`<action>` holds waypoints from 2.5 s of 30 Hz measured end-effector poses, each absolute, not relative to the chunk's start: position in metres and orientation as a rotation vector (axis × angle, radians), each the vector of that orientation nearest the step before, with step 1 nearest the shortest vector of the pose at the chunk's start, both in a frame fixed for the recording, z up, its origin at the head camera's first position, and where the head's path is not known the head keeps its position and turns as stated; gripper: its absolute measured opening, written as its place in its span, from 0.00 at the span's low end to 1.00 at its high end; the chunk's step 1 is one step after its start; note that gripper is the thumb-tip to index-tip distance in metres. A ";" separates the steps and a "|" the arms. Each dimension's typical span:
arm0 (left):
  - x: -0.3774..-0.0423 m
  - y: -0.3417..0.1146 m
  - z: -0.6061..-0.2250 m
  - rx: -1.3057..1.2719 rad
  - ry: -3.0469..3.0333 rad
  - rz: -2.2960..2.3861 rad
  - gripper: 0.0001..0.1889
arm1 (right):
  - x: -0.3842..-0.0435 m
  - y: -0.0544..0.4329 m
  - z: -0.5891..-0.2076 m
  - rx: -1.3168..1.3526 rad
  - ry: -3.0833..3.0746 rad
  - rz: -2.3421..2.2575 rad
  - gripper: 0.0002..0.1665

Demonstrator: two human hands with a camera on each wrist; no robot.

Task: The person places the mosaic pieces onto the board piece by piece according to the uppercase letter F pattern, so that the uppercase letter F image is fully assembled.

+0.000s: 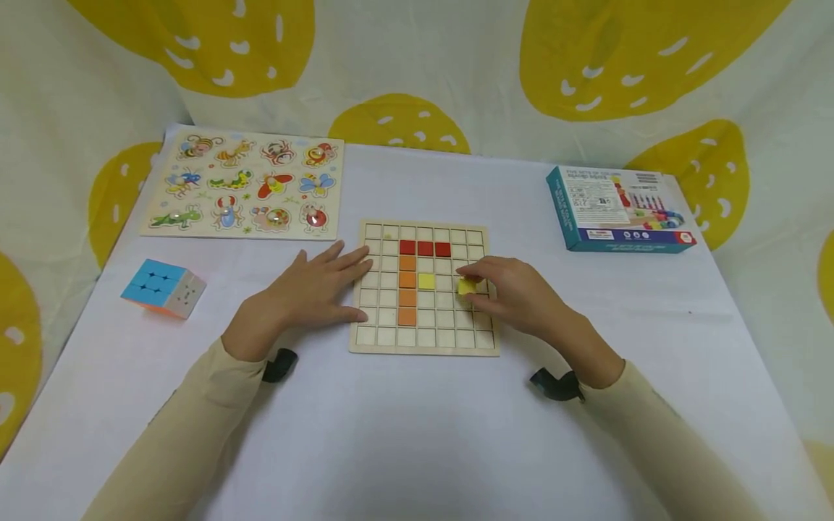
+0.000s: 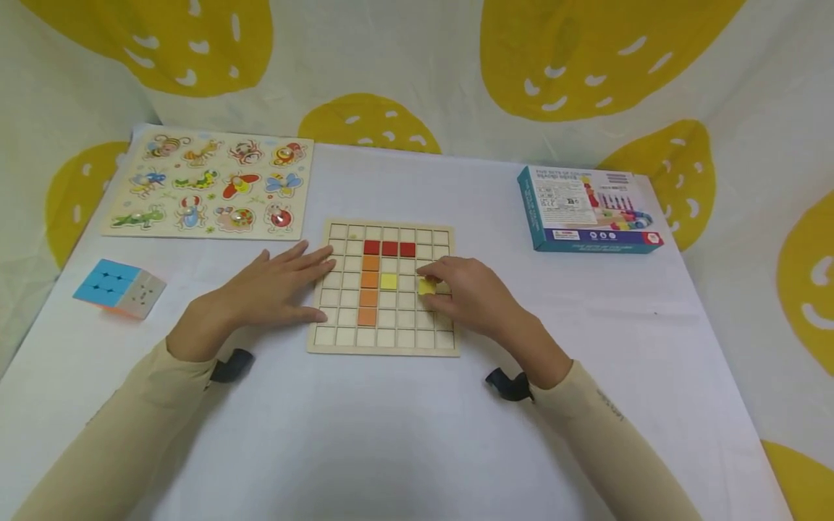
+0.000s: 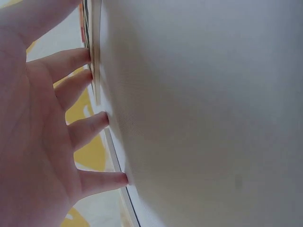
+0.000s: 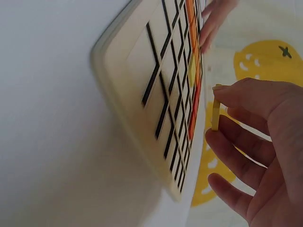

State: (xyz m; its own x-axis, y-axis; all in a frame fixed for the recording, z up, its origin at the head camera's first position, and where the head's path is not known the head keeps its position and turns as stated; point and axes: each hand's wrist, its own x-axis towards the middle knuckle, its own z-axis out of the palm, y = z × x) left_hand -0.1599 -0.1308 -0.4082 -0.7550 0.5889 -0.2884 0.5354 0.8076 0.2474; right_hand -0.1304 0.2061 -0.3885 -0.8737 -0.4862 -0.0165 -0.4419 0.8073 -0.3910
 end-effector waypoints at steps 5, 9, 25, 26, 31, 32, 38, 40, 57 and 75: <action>-0.161 -0.131 -0.409 0.834 2.652 0.254 0.48 | -0.136 0.187 -0.390 -0.778 2.844 -0.577 0.24; -0.161 -0.132 -0.409 0.816 2.657 0.274 0.47 | -0.139 0.179 -0.394 -0.799 2.837 -0.540 0.24; -0.161 -0.133 -0.410 0.804 2.663 0.288 0.48 | -0.153 0.173 -0.402 -0.702 2.853 -0.473 0.21; -0.161 -0.133 -0.410 0.803 2.664 0.286 0.48 | -0.153 0.173 -0.403 -0.703 2.857 -0.483 0.20; -0.162 -0.132 -0.412 0.798 2.663 0.270 0.48 | -0.153 0.174 -0.405 -0.703 2.877 -0.508 0.17; -0.162 -0.132 -0.412 0.798 2.663 0.267 0.48 | -0.153 0.174 -0.405 -0.700 2.880 -0.510 0.17; -0.162 -0.131 -0.411 0.806 2.664 0.260 0.48 | -0.153 0.174 -0.405 -0.670 2.896 -0.521 0.15; -0.162 -0.131 -0.411 0.809 2.665 0.262 0.48 | -0.152 0.173 -0.406 -0.659 2.903 -0.522 0.14; -0.162 -0.130 -0.411 0.813 2.656 0.277 0.47 | -0.149 0.175 -0.408 -0.646 2.903 -0.526 0.12; -0.175 -0.135 -0.408 0.903 2.605 0.269 0.46 | -0.164 0.215 -0.393 -0.607 2.982 -0.307 0.37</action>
